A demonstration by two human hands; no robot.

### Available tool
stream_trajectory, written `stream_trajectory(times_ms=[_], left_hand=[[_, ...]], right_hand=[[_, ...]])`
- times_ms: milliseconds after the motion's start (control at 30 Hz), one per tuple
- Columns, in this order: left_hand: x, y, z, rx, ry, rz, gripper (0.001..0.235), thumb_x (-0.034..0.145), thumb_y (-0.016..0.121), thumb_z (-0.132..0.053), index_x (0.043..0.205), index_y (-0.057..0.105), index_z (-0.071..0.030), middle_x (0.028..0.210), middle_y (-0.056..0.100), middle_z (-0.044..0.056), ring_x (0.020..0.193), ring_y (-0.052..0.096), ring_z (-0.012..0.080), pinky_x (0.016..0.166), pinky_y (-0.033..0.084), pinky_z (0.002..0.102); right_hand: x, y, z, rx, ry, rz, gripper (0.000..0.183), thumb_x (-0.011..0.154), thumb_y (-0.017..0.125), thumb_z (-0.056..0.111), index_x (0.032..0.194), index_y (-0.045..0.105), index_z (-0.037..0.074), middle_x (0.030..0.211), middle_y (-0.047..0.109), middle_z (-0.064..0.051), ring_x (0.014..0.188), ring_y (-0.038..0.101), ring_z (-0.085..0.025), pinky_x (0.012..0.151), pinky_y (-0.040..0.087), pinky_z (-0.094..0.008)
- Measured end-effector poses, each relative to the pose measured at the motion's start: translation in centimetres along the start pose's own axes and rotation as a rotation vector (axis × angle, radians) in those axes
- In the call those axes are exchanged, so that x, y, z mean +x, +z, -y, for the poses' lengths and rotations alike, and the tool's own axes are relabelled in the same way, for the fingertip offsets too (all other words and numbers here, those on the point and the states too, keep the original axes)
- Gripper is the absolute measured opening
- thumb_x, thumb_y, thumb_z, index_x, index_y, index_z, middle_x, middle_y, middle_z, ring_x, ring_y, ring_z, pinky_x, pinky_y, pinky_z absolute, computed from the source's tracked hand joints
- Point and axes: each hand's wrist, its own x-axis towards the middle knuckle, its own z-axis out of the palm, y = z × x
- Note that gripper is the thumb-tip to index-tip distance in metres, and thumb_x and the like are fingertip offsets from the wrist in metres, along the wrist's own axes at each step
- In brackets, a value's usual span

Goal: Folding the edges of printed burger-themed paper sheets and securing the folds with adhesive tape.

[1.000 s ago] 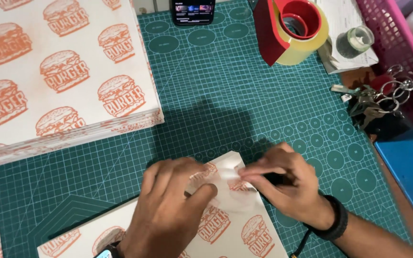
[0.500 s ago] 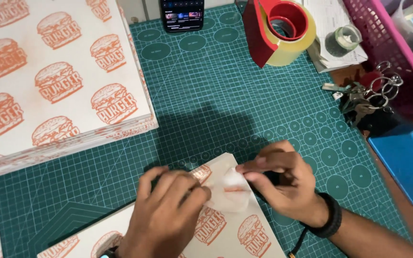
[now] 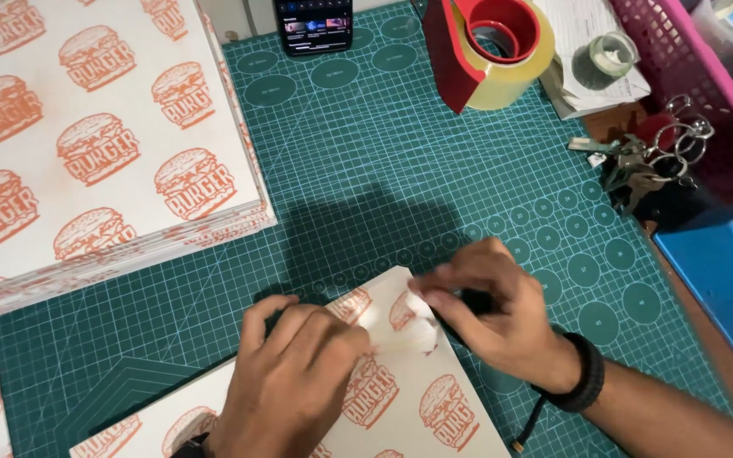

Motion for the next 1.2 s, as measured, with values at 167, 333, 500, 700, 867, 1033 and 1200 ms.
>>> stream_trajectory(times_ms=[167,333,500,700,867,1033,1200], left_hand=[[0.1,0.0,0.3,0.007,0.007,0.029,0.022,0.095,0.053,-0.003,0.087,0.065,-0.020,0.091,0.063,-0.002,0.084,0.059,0.0200,0.092,0.040,0.043],[-0.1,0.0,0.1,-0.017,-0.047,0.027,0.006,0.091,0.063,-0.015,0.090,0.065,-0.021,0.108,0.063,0.004,0.101,0.061,0.0246,0.096,0.040,0.048],[-0.4,0.4,0.4,-0.042,-0.025,-0.022,0.011,0.094,0.058,-0.006,0.104,0.058,-0.013,0.088,0.063,0.005,0.086,0.059,0.0234,0.094,0.043,0.048],[-0.7,0.6,0.6,-0.045,-0.033,0.003,0.007,0.088,0.065,-0.015,0.091,0.061,-0.020,0.111,0.064,0.004,0.101,0.061,0.0249,0.094,0.039,0.045],[-0.2,0.8,0.7,0.007,0.048,-0.085,0.016,0.093,0.052,-0.009,0.085,0.061,-0.019,0.090,0.061,0.000,0.081,0.061,0.0197,0.087,0.043,0.043],[-1.0,1.5,0.9,0.017,0.020,-0.044,0.009,0.091,0.056,-0.011,0.092,0.064,-0.016,0.081,0.060,0.002,0.079,0.060,0.0225,0.087,0.043,0.046],[-1.8,2.0,1.2,-0.018,-0.021,0.044,0.014,0.077,0.065,-0.012,0.089,0.069,-0.019,0.110,0.065,0.008,0.099,0.061,0.0331,0.091,0.041,0.055]], right_hand=[[-0.1,0.2,-0.2,0.086,0.272,0.095,0.033,0.085,0.081,0.009,0.111,0.061,0.000,0.104,0.062,-0.014,0.093,0.085,-0.027,0.088,0.073,-0.029],[-0.1,-0.1,-0.4,0.063,0.049,0.031,0.016,0.091,0.076,0.015,0.102,0.066,0.010,0.090,0.078,-0.002,0.086,0.066,-0.013,0.080,0.051,-0.026],[0.2,0.0,0.1,0.051,0.258,0.077,0.028,0.087,0.078,0.015,0.109,0.068,0.000,0.099,0.069,-0.011,0.093,0.075,-0.020,0.083,0.071,-0.025],[-0.2,0.2,-0.1,0.067,0.296,0.095,0.025,0.087,0.077,0.013,0.104,0.067,-0.002,0.098,0.063,-0.012,0.093,0.086,-0.026,0.083,0.075,-0.028],[0.0,0.2,0.7,0.096,0.132,-0.043,0.010,0.097,0.066,0.013,0.101,0.057,0.010,0.092,0.082,-0.005,0.080,0.062,-0.013,0.074,0.050,-0.027],[0.4,0.4,0.2,-0.103,0.250,0.048,0.026,0.083,0.082,0.018,0.102,0.068,0.007,0.096,0.073,-0.005,0.094,0.075,-0.014,0.079,0.067,-0.021],[0.3,0.5,0.0,-0.137,0.149,0.059,0.019,0.083,0.081,0.017,0.098,0.072,0.010,0.092,0.083,0.002,0.087,0.069,-0.008,0.077,0.058,-0.019]])
